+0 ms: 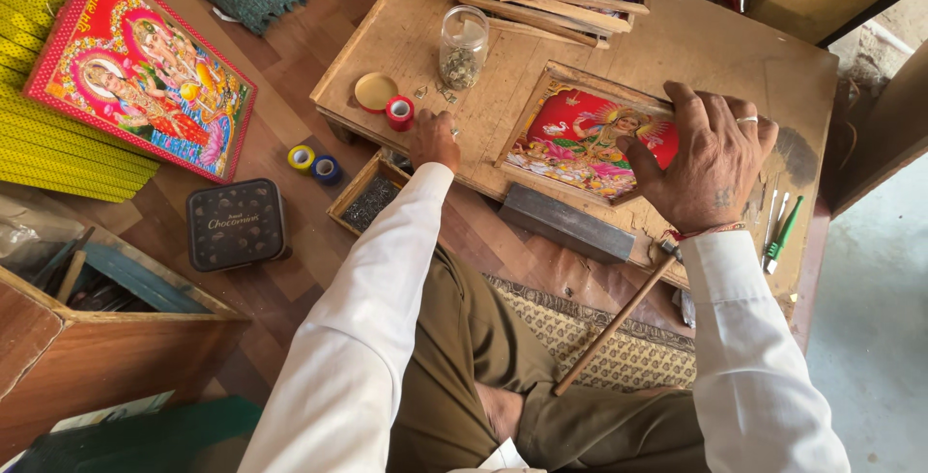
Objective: The person assembles wooden picture frames by attaching metal corner brackets to the back of each frame. They use a hammer to secure the brackets and repeatedly flip the frames over to check the alignment before stacking them.
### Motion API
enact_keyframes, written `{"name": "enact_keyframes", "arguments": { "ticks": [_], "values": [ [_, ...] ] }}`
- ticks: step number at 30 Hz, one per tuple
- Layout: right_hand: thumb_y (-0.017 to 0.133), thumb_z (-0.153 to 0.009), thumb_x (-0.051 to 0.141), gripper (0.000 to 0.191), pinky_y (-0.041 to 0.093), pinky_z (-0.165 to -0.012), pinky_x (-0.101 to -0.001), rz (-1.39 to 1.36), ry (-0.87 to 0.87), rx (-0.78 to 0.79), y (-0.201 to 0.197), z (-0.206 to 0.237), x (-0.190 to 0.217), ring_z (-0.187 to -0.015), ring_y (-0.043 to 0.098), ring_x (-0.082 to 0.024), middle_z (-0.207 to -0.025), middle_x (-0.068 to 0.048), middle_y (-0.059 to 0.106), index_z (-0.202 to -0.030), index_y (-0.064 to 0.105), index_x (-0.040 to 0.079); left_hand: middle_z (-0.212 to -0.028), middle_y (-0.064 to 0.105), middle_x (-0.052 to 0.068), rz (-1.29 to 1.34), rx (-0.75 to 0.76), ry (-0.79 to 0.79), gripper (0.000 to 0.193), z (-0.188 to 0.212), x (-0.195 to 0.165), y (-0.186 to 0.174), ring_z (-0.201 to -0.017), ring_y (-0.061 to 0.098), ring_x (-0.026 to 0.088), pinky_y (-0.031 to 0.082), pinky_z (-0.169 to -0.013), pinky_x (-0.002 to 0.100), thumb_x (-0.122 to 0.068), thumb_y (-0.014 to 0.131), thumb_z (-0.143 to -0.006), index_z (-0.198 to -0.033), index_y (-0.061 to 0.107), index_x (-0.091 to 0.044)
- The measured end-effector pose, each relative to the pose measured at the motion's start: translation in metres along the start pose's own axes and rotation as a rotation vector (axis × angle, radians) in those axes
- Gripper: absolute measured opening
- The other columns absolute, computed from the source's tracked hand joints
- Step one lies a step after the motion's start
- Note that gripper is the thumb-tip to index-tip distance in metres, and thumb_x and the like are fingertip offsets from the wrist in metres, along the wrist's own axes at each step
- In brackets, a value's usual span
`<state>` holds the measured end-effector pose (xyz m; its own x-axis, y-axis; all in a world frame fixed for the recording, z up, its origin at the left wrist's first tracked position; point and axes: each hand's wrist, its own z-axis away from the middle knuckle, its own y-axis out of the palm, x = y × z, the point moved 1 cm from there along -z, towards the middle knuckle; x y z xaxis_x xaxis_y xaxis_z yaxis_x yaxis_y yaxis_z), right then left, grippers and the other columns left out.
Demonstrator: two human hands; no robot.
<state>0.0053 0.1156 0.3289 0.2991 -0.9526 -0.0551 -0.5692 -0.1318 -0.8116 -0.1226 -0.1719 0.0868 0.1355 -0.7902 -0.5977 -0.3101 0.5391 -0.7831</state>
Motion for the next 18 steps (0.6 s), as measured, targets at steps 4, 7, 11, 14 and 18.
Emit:
{"name": "enact_keyframes", "arguments": {
  "ticks": [4, 7, 11, 14, 18],
  "values": [
    [0.088, -0.084, 0.05, 0.065, 0.034, -0.107, -0.0513, 0.003, -0.008, -0.002, -0.001, 0.0, 0.001, -0.121, 0.056, -0.034, -0.118, -0.009, 0.069, -0.131, 0.066, 0.01, -0.118, 0.06, 0.012, -0.079, -0.005, 0.112, 0.043, 0.003, 0.005, -0.002, -0.116, 0.06, 0.033, 0.051, -0.092, 0.044, -0.004, 0.074, -0.077, -0.118, 0.072, -0.018],
    [0.088, -0.083, 0.052, 0.067, 0.034, -0.106, -0.0513, 0.011, -0.015, 0.0, -0.002, 0.0, 0.001, -0.121, 0.056, -0.034, -0.121, -0.009, 0.069, -0.13, 0.066, 0.009, -0.121, 0.062, 0.009, -0.033, 0.027, 0.084, 0.048, 0.003, 0.008, -0.001, -0.116, 0.062, 0.03, 0.052, -0.096, 0.041, -0.002, 0.072, -0.08, -0.125, 0.07, -0.019],
    [0.089, -0.082, 0.049, 0.066, 0.034, -0.106, -0.0506, -0.02, -0.005, 0.01, -0.002, -0.002, 0.001, -0.119, 0.057, -0.033, -0.119, -0.009, 0.069, -0.129, 0.067, 0.008, -0.121, 0.059, 0.014, 0.025, -0.022, 0.024, 0.054, -0.002, 0.01, -0.001, -0.104, 0.067, 0.032, 0.054, -0.086, 0.043, 0.0, 0.07, -0.08, -0.132, 0.065, -0.015],
    [0.089, -0.081, 0.048, 0.065, 0.034, -0.105, -0.0501, -0.02, -0.015, 0.0, -0.001, -0.003, 0.001, -0.118, 0.057, -0.033, -0.12, -0.009, 0.069, -0.128, 0.067, 0.009, -0.127, 0.056, 0.014, -0.05, 0.012, 0.03, 0.045, -0.006, 0.009, 0.001, -0.096, 0.07, 0.033, 0.057, -0.08, 0.045, -0.001, 0.068, -0.085, -0.126, 0.067, -0.018],
    [0.089, -0.081, 0.047, 0.064, 0.035, -0.104, -0.0497, -0.02, -0.016, 0.01, 0.001, -0.004, -0.001, -0.117, 0.058, -0.033, -0.119, -0.008, 0.069, -0.128, 0.068, 0.009, -0.126, 0.059, 0.011, -0.116, 0.03, 0.034, 0.019, -0.009, 0.008, 0.005, -0.1, 0.07, 0.033, 0.058, -0.082, 0.046, -0.009, 0.066, -0.097, -0.113, 0.07, -0.019]
  ]
}}
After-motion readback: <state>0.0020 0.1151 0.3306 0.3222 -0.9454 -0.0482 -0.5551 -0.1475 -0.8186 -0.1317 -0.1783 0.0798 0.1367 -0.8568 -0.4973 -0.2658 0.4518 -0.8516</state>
